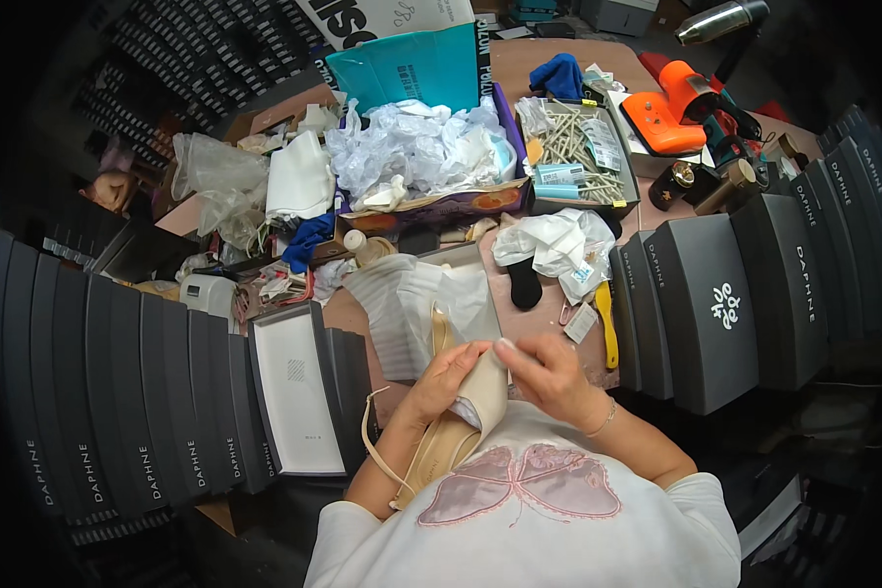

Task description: Inspecting, wiping, and marking high-heeled shoes at a packaging station.

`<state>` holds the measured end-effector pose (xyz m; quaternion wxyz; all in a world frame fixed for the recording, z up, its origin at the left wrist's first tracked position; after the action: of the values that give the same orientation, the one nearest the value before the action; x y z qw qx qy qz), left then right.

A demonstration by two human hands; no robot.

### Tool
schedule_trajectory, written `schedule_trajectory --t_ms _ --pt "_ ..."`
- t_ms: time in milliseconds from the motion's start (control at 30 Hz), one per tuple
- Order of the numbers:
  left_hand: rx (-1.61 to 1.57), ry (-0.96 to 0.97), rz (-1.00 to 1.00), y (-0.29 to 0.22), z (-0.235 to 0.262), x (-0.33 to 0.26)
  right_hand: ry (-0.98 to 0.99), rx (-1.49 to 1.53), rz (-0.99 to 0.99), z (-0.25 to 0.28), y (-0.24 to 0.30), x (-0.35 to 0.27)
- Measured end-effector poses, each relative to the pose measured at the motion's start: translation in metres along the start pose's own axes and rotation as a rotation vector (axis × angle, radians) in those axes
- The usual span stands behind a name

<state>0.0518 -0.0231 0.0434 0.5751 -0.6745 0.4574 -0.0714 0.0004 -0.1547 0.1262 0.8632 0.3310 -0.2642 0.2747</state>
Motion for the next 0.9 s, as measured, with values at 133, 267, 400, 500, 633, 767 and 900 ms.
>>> schedule_trajectory --t_ms 133,267,400,500,633,767,900 --pt "0.039 0.023 -0.013 -0.002 -0.008 0.006 0.008 0.004 0.027 0.002 0.003 -0.013" --pt "0.102 0.018 0.010 0.001 -0.018 0.000 -0.118 0.087 -0.235 0.014 -0.052 -0.007" --pt "0.065 -0.036 -0.006 -0.003 -0.009 0.000 -0.206 0.803 -0.712 -0.011 -0.090 -0.044" --pt "0.051 -0.086 -0.024 -0.001 -0.001 -0.006 -0.311 1.292 -1.035 -0.030 -0.091 -0.047" --pt "0.021 -0.131 -0.059 0.000 0.014 -0.016 -0.179 1.381 -1.035 -0.053 -0.094 -0.032" --pt "-0.035 -0.204 -0.133 -0.003 0.031 -0.027 -0.015 1.242 -0.956 -0.076 -0.102 0.010" --pt "-0.066 -0.277 -0.159 0.011 0.054 -0.033 0.107 1.036 -0.732 -0.110 -0.115 0.081"
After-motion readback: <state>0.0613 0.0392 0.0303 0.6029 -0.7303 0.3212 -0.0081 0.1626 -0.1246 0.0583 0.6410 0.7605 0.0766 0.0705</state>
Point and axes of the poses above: each hand's wrist, its own x-axis towards the middle knuckle, its own z-axis out of the back of the hand, y = z × x, the point moved 7 cm from there along x, towards the middle knuckle, and after that the axes turned 6 degrees about z, right-handed, at the moved point
